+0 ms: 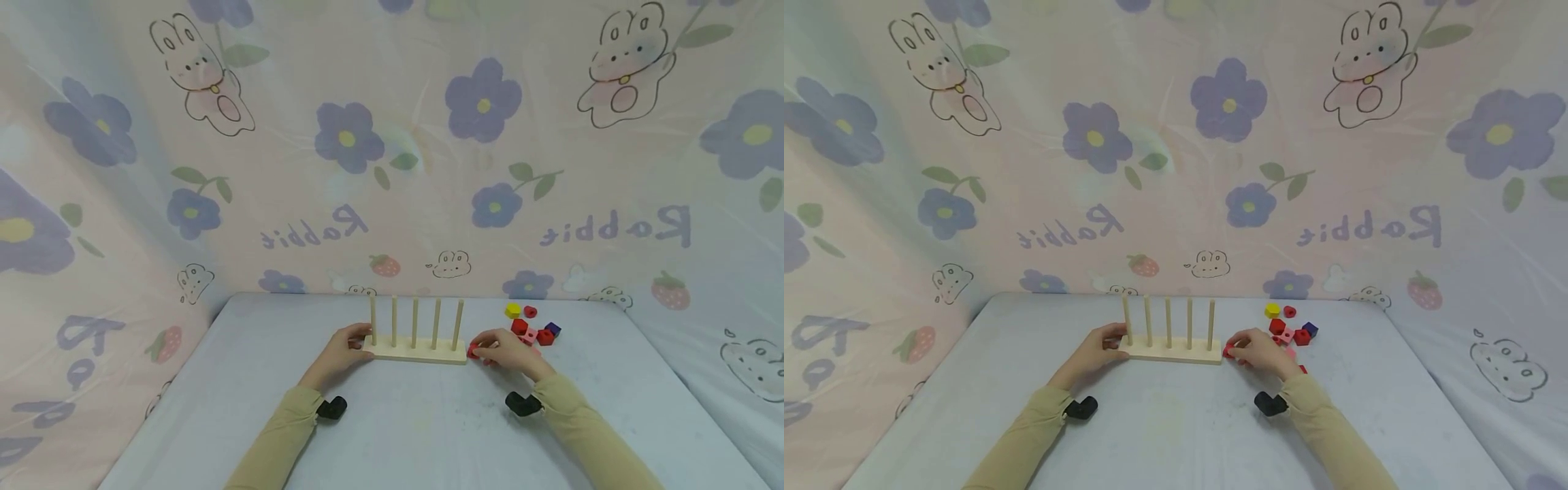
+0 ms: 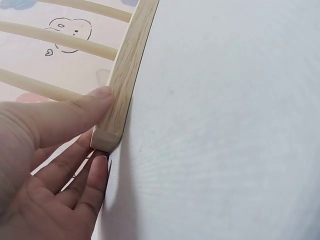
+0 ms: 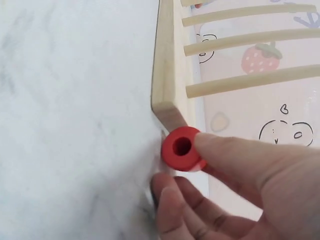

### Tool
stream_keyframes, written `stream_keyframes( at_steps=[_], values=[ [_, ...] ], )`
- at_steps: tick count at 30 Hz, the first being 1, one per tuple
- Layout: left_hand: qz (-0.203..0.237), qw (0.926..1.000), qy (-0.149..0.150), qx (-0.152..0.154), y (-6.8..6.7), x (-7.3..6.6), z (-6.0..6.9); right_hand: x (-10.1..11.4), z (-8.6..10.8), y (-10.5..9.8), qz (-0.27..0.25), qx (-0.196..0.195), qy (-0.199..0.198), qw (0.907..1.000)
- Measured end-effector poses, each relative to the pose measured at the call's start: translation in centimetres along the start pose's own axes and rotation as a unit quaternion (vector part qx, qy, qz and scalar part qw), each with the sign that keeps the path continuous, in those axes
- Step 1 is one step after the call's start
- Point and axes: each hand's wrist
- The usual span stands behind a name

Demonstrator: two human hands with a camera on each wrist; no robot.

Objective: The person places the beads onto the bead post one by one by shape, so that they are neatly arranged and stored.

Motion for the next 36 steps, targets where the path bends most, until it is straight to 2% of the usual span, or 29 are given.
stream_keyframes(
  at_steps=[7, 11, 16, 20, 25, 31, 36],
  values=[
    [-0.014, 0.9997, -0.017, 0.007, -0.2, -0.5, 0.6, -0.6, 0.5, -0.2, 0.002, 0.02, -0.078, 0.9968],
    [-0.014, 0.9995, -0.026, 0.014, -0.2, -0.6, 0.7, -0.6, 0.7, -0.2, 0.013, 0.027, -0.092, 0.9953],
    [-0.008, 0.9993, -0.033, 0.018, -0.2, -0.5, 0.8, -0.5, 0.6, -0.2, 0.029, 0.028, -0.085, 0.9956],
    [-0.006, 0.9998, -0.017, 0.013, -0.2, -0.5, 0.8, -0.8, 0.5, -0.3, 0.023, 0.026, -0.091, 0.9952],
    [0.02, 0.9997, 0.006, 0.015, -0.1, -0.4, 0.7, -0.7, 0.8, -1.5, -0.005, 0.001, -0.096, 0.9953],
    [0.02, 0.9995, -0.001, 0.023, -0.1, -0.2, 0.5, 2.1, 1.7, -4.0, -0.018, -0.059, -0.132, 0.9893],
    [0.033, 0.9987, 0.02, 0.035, 0.3, -0.2, 0.0, 5.6, 2.3, -5.1, -0.055, -0.079, -0.175, 0.9798]
  ],
)
Point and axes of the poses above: each hand's wrist, its own z-axis away from the middle knuckle, its own y-axis out of the palm, x = y × z, and after that the axes turned 6 degrees about -z, right-handed
